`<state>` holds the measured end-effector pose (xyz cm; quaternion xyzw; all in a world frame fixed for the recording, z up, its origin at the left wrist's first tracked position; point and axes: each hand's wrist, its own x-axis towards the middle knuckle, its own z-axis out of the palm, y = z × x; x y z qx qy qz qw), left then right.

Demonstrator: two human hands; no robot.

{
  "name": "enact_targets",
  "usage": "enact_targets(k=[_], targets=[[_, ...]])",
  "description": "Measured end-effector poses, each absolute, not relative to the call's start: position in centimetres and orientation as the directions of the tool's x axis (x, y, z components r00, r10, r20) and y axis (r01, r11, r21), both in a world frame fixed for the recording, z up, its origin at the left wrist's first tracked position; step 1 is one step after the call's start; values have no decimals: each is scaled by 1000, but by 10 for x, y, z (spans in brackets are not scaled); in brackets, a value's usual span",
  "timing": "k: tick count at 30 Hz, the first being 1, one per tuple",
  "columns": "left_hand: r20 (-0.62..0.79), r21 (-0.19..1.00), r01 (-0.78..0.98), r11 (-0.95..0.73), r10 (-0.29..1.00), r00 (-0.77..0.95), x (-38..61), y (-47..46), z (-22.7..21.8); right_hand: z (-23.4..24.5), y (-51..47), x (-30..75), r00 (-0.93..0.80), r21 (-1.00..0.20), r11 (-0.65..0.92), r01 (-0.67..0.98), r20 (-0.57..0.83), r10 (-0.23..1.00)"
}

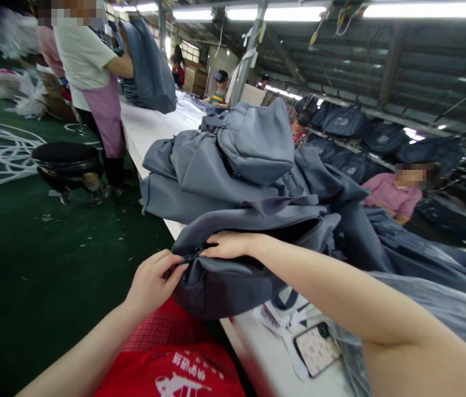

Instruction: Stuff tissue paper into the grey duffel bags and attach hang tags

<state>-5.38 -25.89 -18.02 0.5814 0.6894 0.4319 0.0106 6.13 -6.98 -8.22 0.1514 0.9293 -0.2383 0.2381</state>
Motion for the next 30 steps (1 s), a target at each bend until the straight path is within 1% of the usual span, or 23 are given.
enact_targets(k=[2, 4, 6, 8, 9, 10, 11, 13, 14, 15, 16, 18, 19, 20, 22, 23, 24, 25, 26, 28, 30], targets=[[465, 625, 780, -37, 820, -334, -51, -250, -175, -83, -71, 63, -866, -403, 835, 375, -472, 162], [414, 644, 765, 0, 841, -349, -49, -242, -170, -78, -73, 65, -867, -389, 848, 360, -476, 149], [349, 667, 743, 57, 857, -380, -48, -237, -164, -69, -76, 65, -822, -308, 872, 381, -545, 167], [274, 738, 667, 103, 857, -436, -48, -234, -161, -60, -81, 65, -766, -190, 896, 402, -605, 215], [215, 801, 587, 120, 857, -468, -49, -231, -160, -57, -84, 64, -763, -151, 904, 400, -601, 237], [133, 873, 468, 137, 857, -498, -51, -229, -160, -57, -87, 64, -781, -148, 908, 391, -575, 243], [36, 931, 329, 158, 857, -514, -53, -227, -161, -59, -90, 64, -818, -187, 908, 376, -528, 230], [-137, 976, 77, 203, 852, -506, -57, -221, -162, -70, -96, 64, -896, -331, 882, 335, -400, 190], [-188, 976, 1, 217, 848, -495, -59, -218, -162, -77, -99, 64, -921, -386, 866, 319, -343, 186], [-215, 974, -38, 225, 846, -488, -61, -216, -162, -83, -101, 64, -933, -406, 860, 310, -302, 194], [-226, 972, -52, 230, 847, -482, -62, -214, -162, -88, -103, 63, -938, -389, 869, 307, -277, 208], [-232, 971, -62, 231, 853, -468, -66, -215, -161, -93, -103, 61, -932, -286, 907, 310, -279, 230], [-205, 977, -42, 210, 855, -476, -68, -217, -161, -91, -103, 61, -927, -232, 924, 305, -294, 232], [-146, 984, 14, 177, 852, -502, -70, -222, -162, -88, -102, 60, -923, -185, 938, 293, -312, 227], [33, 966, 227, 127, 807, -589, -74, -237, -168, -78, -100, 61, -914, -112, 957, 268, -342, 216], [120, 928, 347, 137, 771, -626, -76, -246, -173, -73, -99, 62, -914, -89, 963, 253, -349, 208], [179, 882, 440, 171, 742, -646, -76, -256, -179, -68, -98, 63, -916, -87, 968, 234, -355, 190], [191, 847, 488, 212, 735, -651, -74, -266, -185, -64, -97, 65, -917, -106, 970, 217, -363, 165], [168, 832, 500, 241, 749, -641, -71, -275, -192, -62, -97, 66, -917, -148, 968, 203, -376, 134], [83, 852, 460, 251, 802, -591, -61, -288, -203, -60, -97, 66, -913, -262, 948, 179, -402, 61], [25, 886, 394, 246, 822, -569, -47, -295, -209, -62, -97, 65, -910, -344, 926, 159, -415, 3]])
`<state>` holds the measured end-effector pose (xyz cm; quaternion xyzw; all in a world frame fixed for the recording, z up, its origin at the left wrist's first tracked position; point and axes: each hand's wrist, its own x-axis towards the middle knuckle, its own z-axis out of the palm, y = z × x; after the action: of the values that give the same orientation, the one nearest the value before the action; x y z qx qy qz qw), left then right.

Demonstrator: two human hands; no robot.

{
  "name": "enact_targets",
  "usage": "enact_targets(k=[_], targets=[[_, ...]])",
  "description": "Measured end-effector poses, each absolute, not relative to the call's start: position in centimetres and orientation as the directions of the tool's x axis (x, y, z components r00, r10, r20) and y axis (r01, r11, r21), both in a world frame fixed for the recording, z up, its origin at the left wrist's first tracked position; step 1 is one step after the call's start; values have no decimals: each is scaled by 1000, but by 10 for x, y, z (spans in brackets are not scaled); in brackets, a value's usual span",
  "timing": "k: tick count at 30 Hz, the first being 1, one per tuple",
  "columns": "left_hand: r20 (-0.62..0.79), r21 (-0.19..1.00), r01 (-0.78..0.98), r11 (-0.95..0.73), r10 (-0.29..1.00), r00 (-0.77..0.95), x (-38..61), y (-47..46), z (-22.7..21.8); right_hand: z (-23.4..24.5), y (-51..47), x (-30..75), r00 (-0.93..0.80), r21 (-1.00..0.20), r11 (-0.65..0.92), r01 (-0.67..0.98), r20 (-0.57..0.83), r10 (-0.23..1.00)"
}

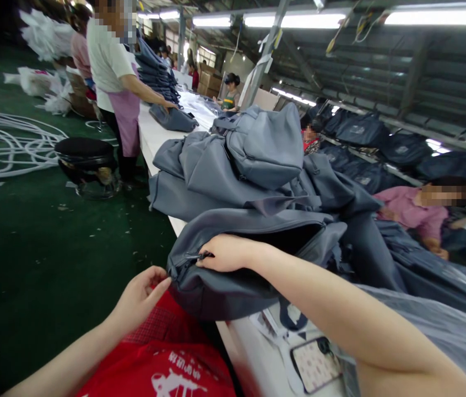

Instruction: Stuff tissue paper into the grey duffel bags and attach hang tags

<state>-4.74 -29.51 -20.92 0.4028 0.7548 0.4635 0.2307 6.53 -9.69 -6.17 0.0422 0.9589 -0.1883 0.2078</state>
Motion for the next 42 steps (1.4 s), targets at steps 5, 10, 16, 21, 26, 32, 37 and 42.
enact_targets(k=[5, 10, 16, 21, 26, 32, 37, 42], targets=[[-35, 952, 199, 232, 729, -683, -26, -289, -213, -77, -98, 61, -946, -373, 925, 70, -318, -56], [-72, 996, -13, 87, 709, -702, -24, -282, -215, -96, -104, 59, -966, -480, 863, 156, -257, 31], [-71, 992, -128, -22, 735, -674, -28, -283, -212, -97, -125, 56, -944, -473, 870, 138, -330, -30], [39, 986, 142, 93, 690, -723, -28, -289, -205, -95, -136, 51, -886, -313, 923, 224, -460, 59], [390, 815, 567, 121, 608, -691, -20, -295, -202, -92, -129, 46, -870, -381, 902, 204, -494, -11], [555, 681, 728, 77, 594, -582, -18, -294, -206, -84, -131, 42, -906, -191, 979, 75, -424, -13], [637, 579, 812, 75, 579, -509, -16, -291, -204, -83, -138, 38, -878, -81, 994, -80, -466, -108], [707, 463, 884, 61, 576, -411, -16, -293, -205, -86, -143, 33, -842, -29, 998, -53, -537, -60]])
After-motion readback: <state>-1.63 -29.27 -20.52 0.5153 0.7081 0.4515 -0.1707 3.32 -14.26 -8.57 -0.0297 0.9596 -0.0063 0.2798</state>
